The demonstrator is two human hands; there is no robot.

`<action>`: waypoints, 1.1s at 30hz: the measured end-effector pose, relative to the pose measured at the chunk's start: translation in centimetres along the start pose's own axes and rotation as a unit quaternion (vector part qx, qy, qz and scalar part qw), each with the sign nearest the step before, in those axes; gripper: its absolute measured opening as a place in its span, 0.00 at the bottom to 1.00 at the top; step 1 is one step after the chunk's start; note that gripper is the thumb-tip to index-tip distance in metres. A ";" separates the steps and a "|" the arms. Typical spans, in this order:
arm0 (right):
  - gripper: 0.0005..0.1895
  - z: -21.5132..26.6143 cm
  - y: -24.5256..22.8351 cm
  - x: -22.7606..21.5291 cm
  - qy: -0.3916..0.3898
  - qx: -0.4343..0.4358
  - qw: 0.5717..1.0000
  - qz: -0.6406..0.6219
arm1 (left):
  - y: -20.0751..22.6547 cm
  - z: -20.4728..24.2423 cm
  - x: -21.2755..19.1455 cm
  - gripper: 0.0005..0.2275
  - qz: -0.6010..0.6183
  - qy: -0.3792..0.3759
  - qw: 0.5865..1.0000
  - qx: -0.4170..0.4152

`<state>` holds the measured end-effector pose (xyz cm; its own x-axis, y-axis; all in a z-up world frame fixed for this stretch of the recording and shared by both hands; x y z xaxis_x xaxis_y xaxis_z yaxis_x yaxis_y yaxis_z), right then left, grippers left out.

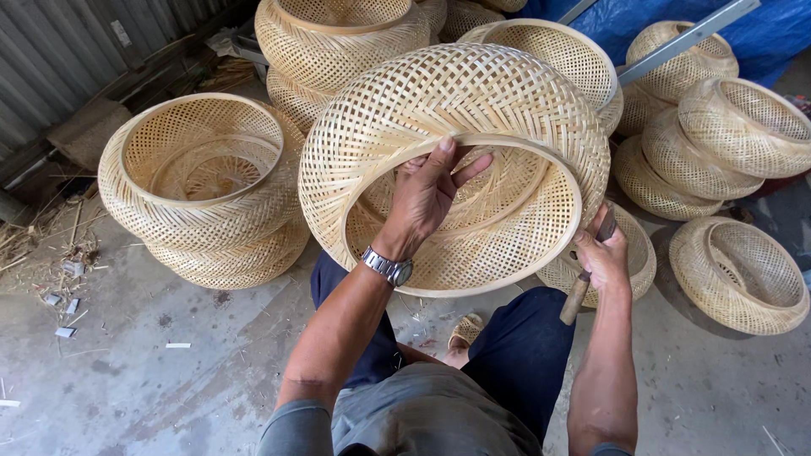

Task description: The person uses a wooden mallet to tap and smooth the rim and woven body of a large bamboo basket. They rotate the basket to work on different sections, including the interior base, ensuring the structure is even.

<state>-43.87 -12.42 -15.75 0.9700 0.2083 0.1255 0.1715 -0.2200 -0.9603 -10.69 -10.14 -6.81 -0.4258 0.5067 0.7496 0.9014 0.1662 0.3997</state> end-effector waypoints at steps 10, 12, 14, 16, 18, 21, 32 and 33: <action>0.41 4.3 3.3 0.6 0.073 0.080 0.994 0.006 | -2.2 -2.9 -0.2 0.07 -0.042 -0.004 0.997 -0.058; 0.34 5.0 4.6 0.5 0.070 0.093 0.993 -0.015 | -2.3 -3.1 -0.2 0.07 -0.064 -0.006 0.996 -0.064; 0.23 5.4 6.2 0.6 0.049 0.111 0.992 -0.038 | -2.5 -3.2 -0.2 0.07 -0.086 0.002 0.993 -0.077; 0.18 5.5 7.9 0.5 0.033 0.169 0.984 -0.047 | -2.6 -3.2 -0.3 0.06 -0.106 0.020 0.990 -0.091; 0.16 5.7 9.7 0.9 0.026 0.200 0.976 -0.080 | -2.5 -3.1 -0.4 0.06 -0.132 0.005 0.986 -0.098; 0.18 6.0 11.6 1.9 0.022 0.194 0.969 -0.155 | -2.5 -3.1 -0.4 0.07 -0.166 -0.006 0.980 -0.107; 0.16 8.6 15.3 7.7 -0.016 0.246 0.943 -0.223 | -2.9 -0.4 0.7 0.11 -0.355 -0.059 0.919 -0.162; 0.14 8.5 15.7 7.9 -0.018 0.237 0.942 -0.237 | -3.0 0.0 0.9 0.11 -0.360 -0.062 0.916 -0.165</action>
<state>-35.02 -6.11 -32.00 0.7954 0.2104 0.5684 0.4801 0.3536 -0.8027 -13.80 -10.15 -7.32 -0.8701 0.4616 0.1726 0.3097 0.2398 0.9201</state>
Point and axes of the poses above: each hand's wrist, its own z-axis away from the middle knuckle, its own x-axis out of the palm, y = z × x, the point moved 2 cm from there along -z, towards the middle knuckle, and after that the axes turned 7 degrees about -y, right-handed, at the moved point
